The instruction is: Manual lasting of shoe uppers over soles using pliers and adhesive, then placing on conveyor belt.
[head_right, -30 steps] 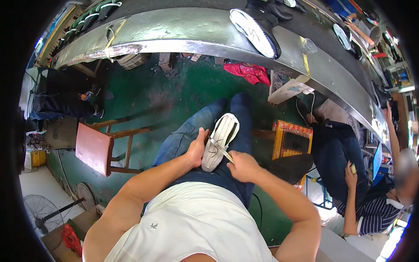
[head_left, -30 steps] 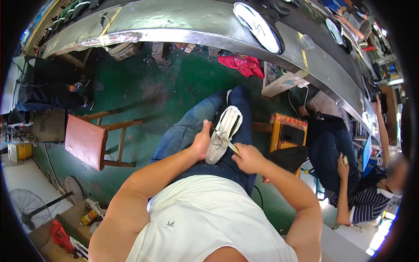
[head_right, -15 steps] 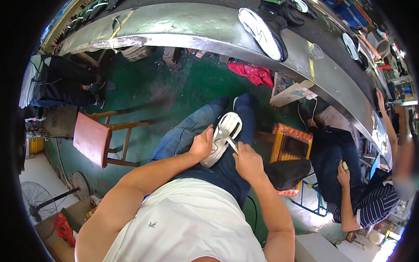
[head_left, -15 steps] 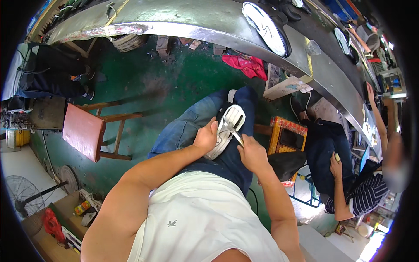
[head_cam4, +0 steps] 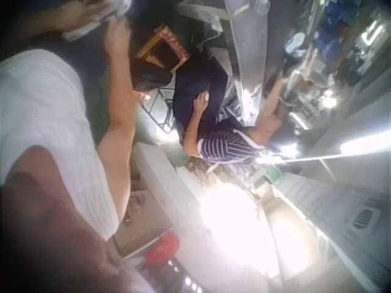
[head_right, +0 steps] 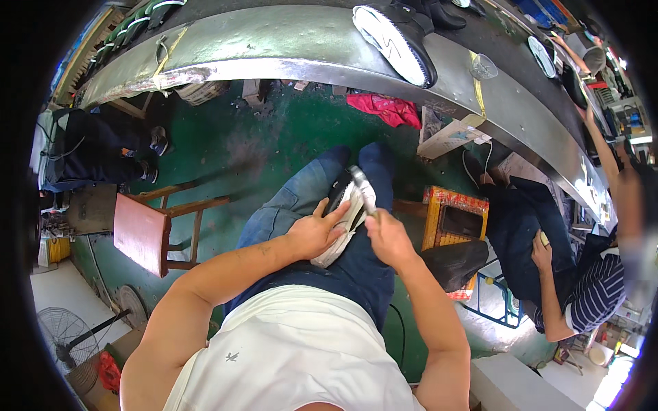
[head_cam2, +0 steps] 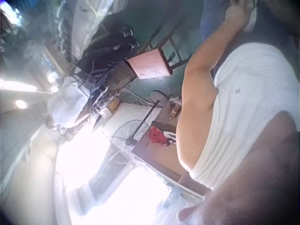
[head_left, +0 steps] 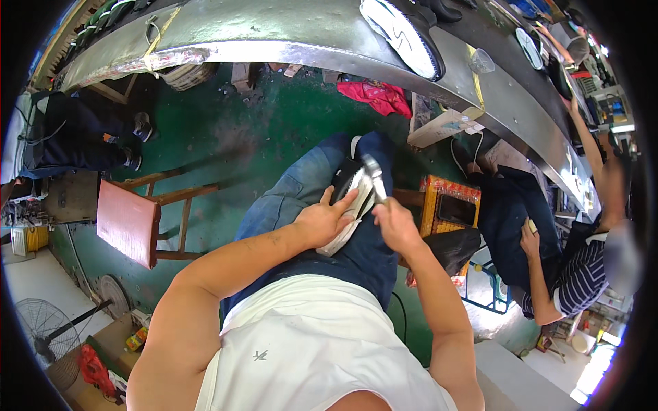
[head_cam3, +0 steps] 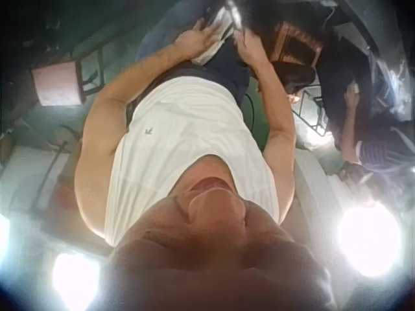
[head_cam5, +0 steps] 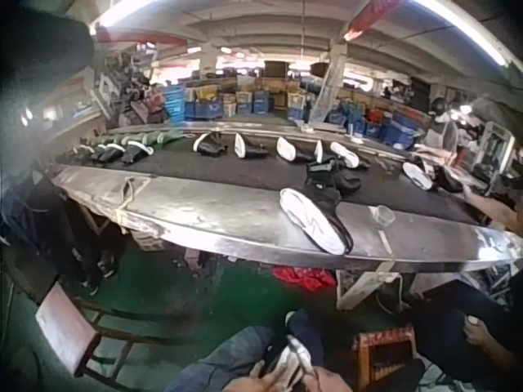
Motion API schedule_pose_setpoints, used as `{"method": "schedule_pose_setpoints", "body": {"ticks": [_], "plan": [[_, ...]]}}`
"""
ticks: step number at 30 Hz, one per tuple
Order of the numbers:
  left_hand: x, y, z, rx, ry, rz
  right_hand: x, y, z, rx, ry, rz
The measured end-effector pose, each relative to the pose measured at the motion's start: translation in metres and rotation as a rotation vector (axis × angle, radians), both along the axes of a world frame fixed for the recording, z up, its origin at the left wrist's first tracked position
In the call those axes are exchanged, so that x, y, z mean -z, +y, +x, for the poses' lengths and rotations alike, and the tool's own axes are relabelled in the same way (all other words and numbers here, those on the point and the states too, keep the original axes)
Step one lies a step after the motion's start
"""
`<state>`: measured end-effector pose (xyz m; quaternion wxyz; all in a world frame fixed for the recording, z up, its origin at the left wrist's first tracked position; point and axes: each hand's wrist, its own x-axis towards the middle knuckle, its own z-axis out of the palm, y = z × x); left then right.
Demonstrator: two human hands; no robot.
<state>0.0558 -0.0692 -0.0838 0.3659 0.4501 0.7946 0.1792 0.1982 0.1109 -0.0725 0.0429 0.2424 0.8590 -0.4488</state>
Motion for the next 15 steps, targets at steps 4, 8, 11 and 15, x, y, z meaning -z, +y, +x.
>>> {"method": "schedule_pose_setpoints", "body": {"ticks": [4,8,11,15], "plan": [[0.006,-0.015,-0.001,0.047,-0.052,0.002,-0.004,0.007,-0.007,-0.185,-0.164,0.152],[0.055,-0.037,0.023,-0.55,-0.267,0.186,-0.005,-0.015,0.014,-0.055,0.118,-0.038],[0.043,-0.03,0.018,-0.488,-0.309,0.135,0.01,-0.025,0.027,-0.134,-0.011,0.091],[0.042,-0.035,0.017,-0.419,-0.344,0.194,-0.001,-0.034,0.03,-0.154,-0.096,0.083]]}}
